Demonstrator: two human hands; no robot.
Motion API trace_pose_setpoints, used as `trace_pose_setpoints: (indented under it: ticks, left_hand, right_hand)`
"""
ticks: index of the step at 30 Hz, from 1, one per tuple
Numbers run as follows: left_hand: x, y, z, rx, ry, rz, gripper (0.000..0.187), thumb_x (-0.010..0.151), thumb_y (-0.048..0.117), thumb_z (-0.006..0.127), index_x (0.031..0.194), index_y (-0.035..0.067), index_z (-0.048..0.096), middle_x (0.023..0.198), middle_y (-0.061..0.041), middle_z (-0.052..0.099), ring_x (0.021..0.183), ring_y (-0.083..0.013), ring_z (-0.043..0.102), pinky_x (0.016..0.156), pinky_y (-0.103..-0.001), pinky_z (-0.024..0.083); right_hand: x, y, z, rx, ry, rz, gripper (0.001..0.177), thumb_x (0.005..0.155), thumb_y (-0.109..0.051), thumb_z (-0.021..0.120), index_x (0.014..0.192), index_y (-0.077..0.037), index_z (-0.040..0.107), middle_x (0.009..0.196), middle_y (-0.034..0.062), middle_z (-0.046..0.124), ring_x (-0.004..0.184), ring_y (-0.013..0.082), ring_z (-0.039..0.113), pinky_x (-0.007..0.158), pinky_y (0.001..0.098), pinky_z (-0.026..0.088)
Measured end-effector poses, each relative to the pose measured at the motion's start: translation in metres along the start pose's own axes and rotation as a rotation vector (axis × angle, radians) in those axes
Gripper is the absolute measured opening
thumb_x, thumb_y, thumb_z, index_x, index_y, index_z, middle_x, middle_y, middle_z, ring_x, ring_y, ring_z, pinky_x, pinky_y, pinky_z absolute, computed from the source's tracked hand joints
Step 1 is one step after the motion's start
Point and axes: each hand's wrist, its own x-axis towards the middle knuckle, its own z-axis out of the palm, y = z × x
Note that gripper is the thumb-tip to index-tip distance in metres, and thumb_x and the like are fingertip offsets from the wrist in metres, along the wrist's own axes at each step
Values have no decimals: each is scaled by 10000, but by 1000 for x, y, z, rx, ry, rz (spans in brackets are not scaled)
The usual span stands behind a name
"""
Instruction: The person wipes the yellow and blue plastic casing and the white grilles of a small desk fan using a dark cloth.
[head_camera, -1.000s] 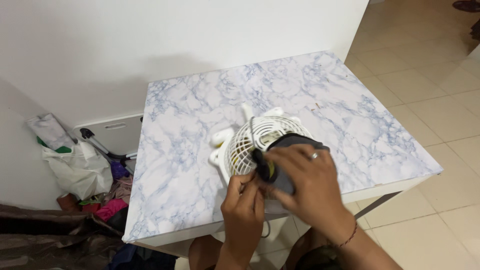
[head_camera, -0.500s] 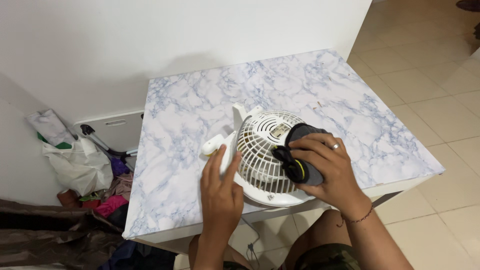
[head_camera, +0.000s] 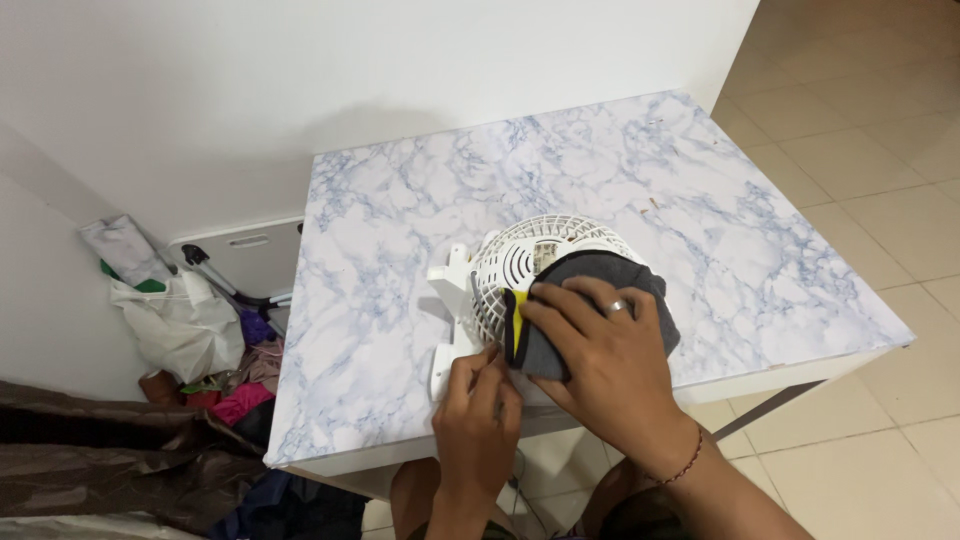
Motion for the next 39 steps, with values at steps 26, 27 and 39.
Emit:
trace_pose_setpoints:
  ticks: [26,27,39]
  left_hand:
    - [40,-37,-47,-405,-62,-177,281,1012,175,612,1219,42,748,1054,-106,794,845,-151,731,735,-289,576]
    - [39,-36,-46,-405,-61,-182,281,1012,175,612,1219,42,748,1054,-106,794,845,-151,731,735,-289,576]
    - [38,-28,-40,-460,49,-102,193,977,52,664,1142,19,757,1047,-108,775,938,-162,748,816,-268,592]
  right_hand:
    - [-15,49,-12,182,-36,-29,474,576,-210,873,1024,-169,725,1197,-58,722,1215,214,596,969,413,371]
    - [-15,46,-13,152,-56,-10,526,555,-227,878,1055,-167,726,1204,-54,721,1208,218,592,964,419,369]
    - [-15,-40,42,82,58,-124,746,792,-250,764,1423,24,475,1452,166,558,1296,307,534,1051,466,354]
